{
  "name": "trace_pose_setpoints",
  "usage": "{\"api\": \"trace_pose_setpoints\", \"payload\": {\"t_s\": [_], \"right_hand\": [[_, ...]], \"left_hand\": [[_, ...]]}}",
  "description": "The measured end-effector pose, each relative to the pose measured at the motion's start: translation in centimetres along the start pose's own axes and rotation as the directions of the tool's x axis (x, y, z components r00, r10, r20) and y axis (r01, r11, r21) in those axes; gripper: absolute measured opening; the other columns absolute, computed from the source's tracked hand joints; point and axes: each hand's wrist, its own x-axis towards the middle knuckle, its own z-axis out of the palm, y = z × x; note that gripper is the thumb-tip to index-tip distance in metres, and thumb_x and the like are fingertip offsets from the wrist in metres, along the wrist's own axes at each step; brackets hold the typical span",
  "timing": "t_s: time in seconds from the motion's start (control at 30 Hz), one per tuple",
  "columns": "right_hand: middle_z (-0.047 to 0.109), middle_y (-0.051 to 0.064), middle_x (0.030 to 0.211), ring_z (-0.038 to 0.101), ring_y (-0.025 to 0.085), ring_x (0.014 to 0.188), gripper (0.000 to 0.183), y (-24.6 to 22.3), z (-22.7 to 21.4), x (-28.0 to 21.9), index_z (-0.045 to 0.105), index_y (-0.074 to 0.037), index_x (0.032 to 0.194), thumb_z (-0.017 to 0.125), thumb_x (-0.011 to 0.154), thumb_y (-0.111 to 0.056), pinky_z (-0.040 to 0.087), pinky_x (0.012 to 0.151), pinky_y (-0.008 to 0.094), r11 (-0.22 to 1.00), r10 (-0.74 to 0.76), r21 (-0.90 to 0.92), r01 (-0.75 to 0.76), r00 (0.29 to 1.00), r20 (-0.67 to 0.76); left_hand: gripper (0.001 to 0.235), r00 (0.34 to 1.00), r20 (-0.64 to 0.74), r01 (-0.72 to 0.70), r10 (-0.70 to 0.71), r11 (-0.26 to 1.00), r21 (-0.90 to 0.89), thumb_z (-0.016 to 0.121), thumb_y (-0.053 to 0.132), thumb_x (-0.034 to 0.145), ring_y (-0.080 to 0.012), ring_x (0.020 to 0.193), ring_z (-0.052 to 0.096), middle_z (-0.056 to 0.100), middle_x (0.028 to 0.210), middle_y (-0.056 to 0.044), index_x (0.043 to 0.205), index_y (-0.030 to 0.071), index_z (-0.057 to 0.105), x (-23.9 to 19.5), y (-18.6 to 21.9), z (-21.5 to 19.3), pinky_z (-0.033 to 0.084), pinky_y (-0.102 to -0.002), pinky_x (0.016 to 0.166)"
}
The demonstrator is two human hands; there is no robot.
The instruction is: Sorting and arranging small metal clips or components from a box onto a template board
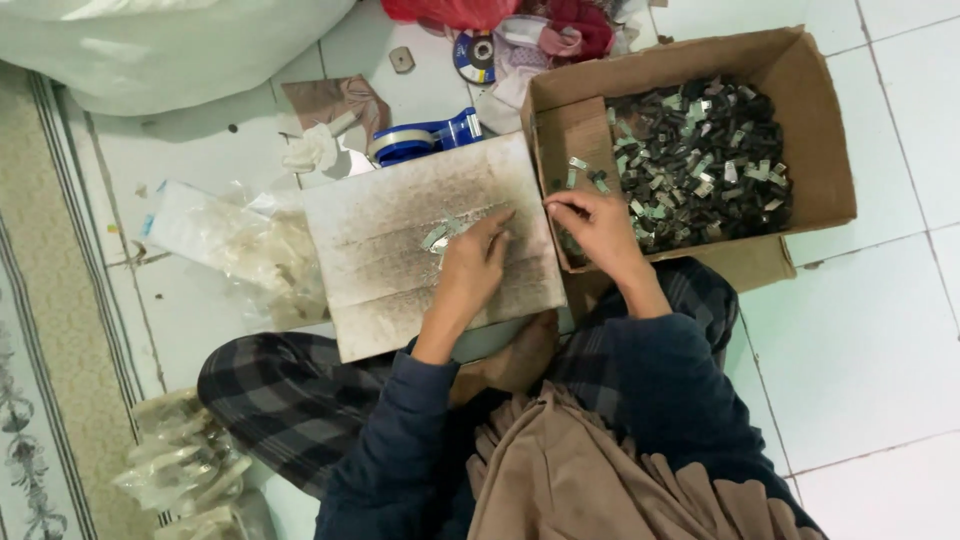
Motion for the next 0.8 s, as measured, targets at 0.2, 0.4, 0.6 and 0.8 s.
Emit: {"api": "trace_pose_setpoints", "payload": {"t_s": [0.2, 0.4, 0.6, 0.8], "right_hand": [[0.077, 0.010, 0.102, 0.071, 0.032, 0.105, 0.015, 9.0, -8.4, 1.2, 0.082, -0.018, 0.111, 0.080, 0.095, -0.020, 0.056, 0.085, 0.043, 0.981, 0.054, -0.182, -0.070, 0.994, -0.094], [0.077, 0.023, 0.102, 0.069, 0.049, 0.103, 0.020, 20.9, -12.3, 1.2, 0.080, -0.004, 0.107, 0.076, 0.088, -0.010, 0.053, 0.092, 0.057, 0.913, 0.220, -0.354, -0.202, 0.975, 0.011], [0.075, 0.026, 0.114, 0.069, 0.048, 0.107, 0.038, 22.2, -9.6, 2.2, 0.079, -0.005, 0.119, 0.081, 0.082, -0.010, 0.058, 0.088, 0.055, 0.791, 0.440, -0.543, -0.282, 0.879, 0.183], [0.068, 0.023, 0.122, 0.062, 0.046, 0.121, 0.052, 21.2, -9.6, 1.8, 0.075, -0.011, 0.124, 0.091, 0.075, -0.019, 0.058, 0.094, 0.056, 0.697, 0.566, -0.674, -0.245, 0.765, 0.307]], "left_hand": [[0.034, 0.978, 0.183, -0.052, 0.103, 0.963, -0.264, 0.055, 0.009, 0.105, -0.0403, 0.125, 0.063, 0.069, 0.130, -0.022, 0.137, 0.007, 0.065, 5.4, 1.9, 10.1, 0.050, -0.050, 0.107], [0.032, 0.949, 0.310, 0.029, 0.054, 0.966, -0.257, 0.053, 0.012, 0.105, -0.0353, 0.124, 0.065, 0.071, 0.128, -0.018, 0.133, 0.010, 0.069, 9.7, -3.8, 23.2, 0.051, -0.046, 0.107], [0.037, 0.957, 0.245, 0.208, -0.158, 0.959, -0.193, 0.047, 0.006, 0.101, -0.0495, 0.123, 0.061, 0.067, 0.125, -0.033, 0.132, -0.001, 0.065, 9.6, -2.5, 19.8, 0.050, -0.060, 0.103], [0.034, 0.938, 0.316, 0.194, -0.145, 0.972, -0.132, 0.051, 0.009, 0.102, -0.0436, 0.121, 0.064, 0.070, 0.124, -0.025, 0.131, 0.005, 0.068, 10.2, -7.3, 23.7, 0.055, -0.053, 0.098]]}}
